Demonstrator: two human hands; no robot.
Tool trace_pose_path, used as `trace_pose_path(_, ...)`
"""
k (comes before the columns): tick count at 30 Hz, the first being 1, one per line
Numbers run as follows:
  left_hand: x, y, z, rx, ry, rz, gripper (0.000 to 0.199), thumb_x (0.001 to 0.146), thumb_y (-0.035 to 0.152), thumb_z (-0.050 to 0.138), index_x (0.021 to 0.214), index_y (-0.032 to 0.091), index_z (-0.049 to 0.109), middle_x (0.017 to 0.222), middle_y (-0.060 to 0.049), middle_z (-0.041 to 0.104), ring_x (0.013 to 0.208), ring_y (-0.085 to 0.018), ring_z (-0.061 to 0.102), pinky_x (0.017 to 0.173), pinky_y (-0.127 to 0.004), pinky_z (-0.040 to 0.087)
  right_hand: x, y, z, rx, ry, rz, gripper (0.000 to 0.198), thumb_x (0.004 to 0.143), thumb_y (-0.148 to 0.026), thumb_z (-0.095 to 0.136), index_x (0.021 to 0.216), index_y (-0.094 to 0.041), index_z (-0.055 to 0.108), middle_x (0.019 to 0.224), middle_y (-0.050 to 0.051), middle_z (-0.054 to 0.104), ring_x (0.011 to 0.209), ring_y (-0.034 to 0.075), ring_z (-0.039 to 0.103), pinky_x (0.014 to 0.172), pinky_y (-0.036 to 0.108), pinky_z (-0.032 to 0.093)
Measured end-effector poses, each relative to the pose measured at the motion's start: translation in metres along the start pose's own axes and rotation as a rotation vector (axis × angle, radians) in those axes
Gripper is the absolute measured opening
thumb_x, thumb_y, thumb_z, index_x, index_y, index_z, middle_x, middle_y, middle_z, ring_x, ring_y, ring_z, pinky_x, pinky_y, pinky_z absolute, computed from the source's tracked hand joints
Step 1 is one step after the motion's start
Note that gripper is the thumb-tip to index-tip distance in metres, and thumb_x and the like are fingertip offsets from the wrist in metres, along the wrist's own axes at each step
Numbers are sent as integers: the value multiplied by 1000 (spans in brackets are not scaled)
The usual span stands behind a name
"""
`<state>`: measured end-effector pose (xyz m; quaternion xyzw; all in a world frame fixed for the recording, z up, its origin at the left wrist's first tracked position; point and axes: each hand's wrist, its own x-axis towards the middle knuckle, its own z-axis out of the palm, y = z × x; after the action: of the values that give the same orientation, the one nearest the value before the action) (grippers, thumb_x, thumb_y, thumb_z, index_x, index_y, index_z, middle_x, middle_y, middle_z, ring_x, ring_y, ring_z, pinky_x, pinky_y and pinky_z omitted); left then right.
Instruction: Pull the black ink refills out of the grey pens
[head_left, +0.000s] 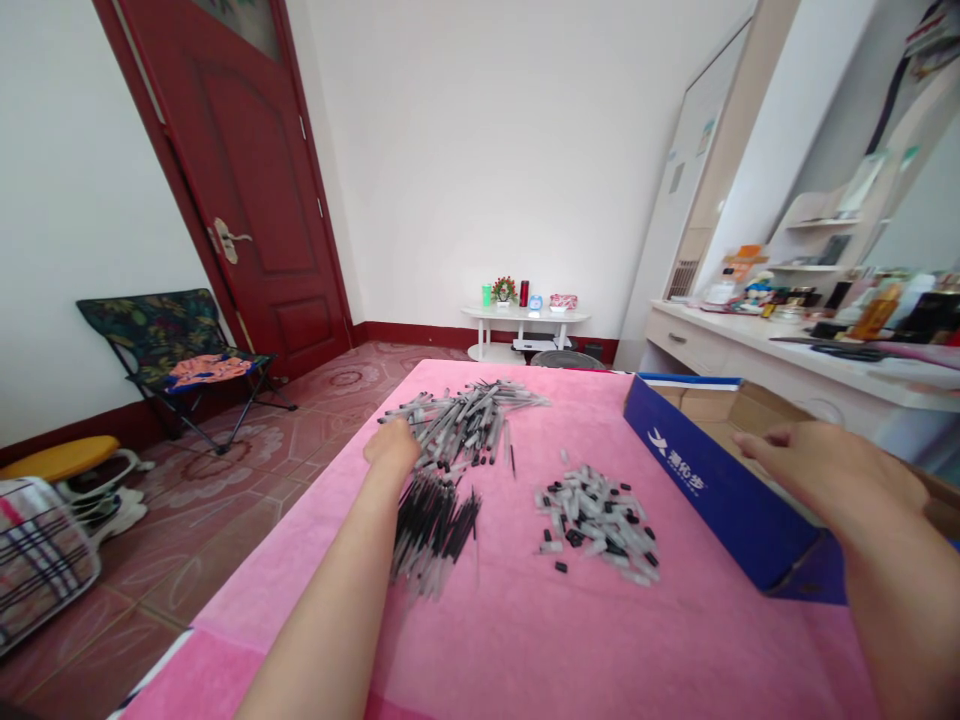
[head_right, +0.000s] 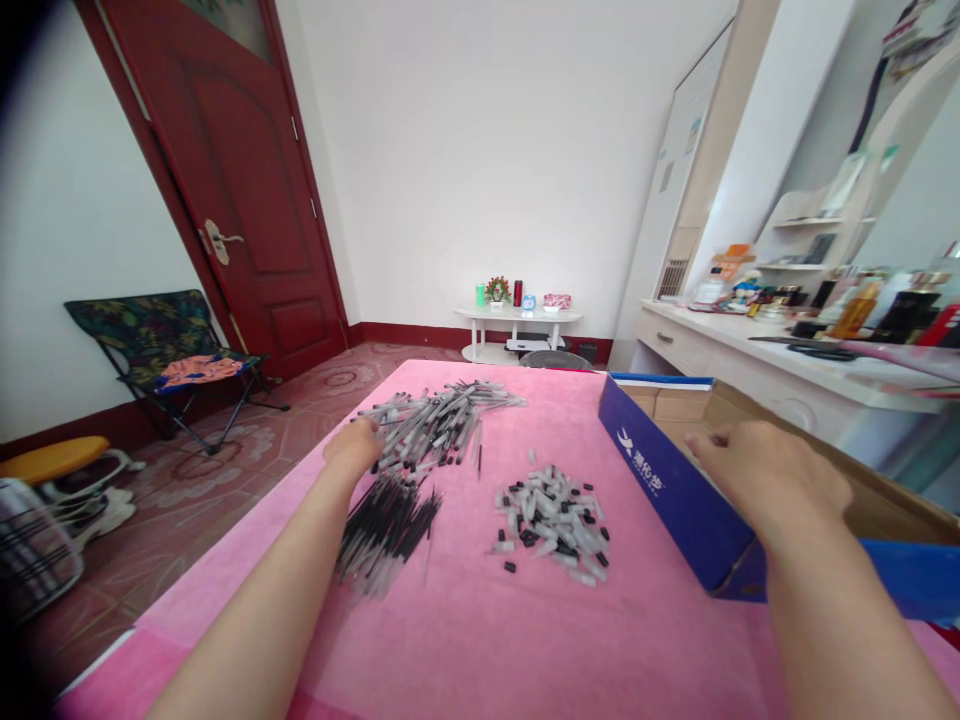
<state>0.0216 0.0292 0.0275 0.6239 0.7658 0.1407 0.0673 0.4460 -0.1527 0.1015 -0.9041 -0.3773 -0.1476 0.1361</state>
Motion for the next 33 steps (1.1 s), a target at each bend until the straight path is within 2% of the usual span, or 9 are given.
trace_pose_path(3,3,-3,8,11,-25,-23,30,68,21,56,97,19,63,105,-17,61,97,-30,57,74,-38,44,-11,-17,-20,19,-125,54,54,64,-68,39,92,-32,68,96,14,64,81,35,58,51,37,35)
trace_pose_path(7,7,-7,15,19,-45,-44,25,68,23,56,91,18,64,102,-17,62,94,-30,58,72,-37,45,-26,-37,-38,37,-148,5,51,65,-68,38,88,-33,67,90,12,65,81,32,58,54,35,36)
trace_pose_path(10,10,-11,20,22,-35,-51,29,69,27,55,95,17,63,105,-18,60,95,-29,58,72,-36,45,-31,-44,-40,45,-164,-44,49,66,-68,38,87,-34,66,86,9,65,78,29,58,54,32,37)
trace_pose_path(13,12,-15,24,23,-7,-55,38,75,40,48,100,16,61,107,-20,58,97,-30,56,73,-38,44,-34,-47,-40,56,-161,-87,47,67,-68,38,87,-35,65,86,7,65,78,27,58,54,31,38)
trace_pose_path(16,14,-17,27,24,-4,-63,48,78,51,37,99,16,62,103,-20,60,96,-31,57,73,-39,44,-36,-48,-40,49,-138,-131,46,68,-66,38,86,-33,65,85,6,66,75,26,58,53,30,37)
trace_pose_path(18,15,-17,27,30,-16,-75,49,77,53,37,97,17,63,101,-20,61,94,-31,58,72,-39,44,-38,-50,-41,56,-118,-159,45,69,-65,39,85,-33,65,83,5,66,74,25,58,53,29,37)
trace_pose_path(24,12,-17,17,46,-42,-82,51,71,56,43,97,17,63,104,-20,60,97,-34,56,74,-42,44,-42,-56,-39,116,-91,-224,42,69,-62,42,82,-31,67,77,5,66,71,24,58,51,28,34)
trace_pose_path(28,9,-16,7,41,-90,-54,44,63,44,56,94,15,64,102,-20,61,95,-33,57,73,-39,45,-46,-61,-40,166,-84,-285,36,71,-56,45,76,-28,67,68,3,65,62,20,57,49,26,31)
trace_pose_path(33,1,-2,-16,-48,-102,58,30,57,35,59,77,13,65,91,-17,64,87,-31,59,68,-35,44,-51,-67,-37,274,-50,-393,34,71,-52,48,66,-23,65,60,4,62,57,19,55,48,26,30)
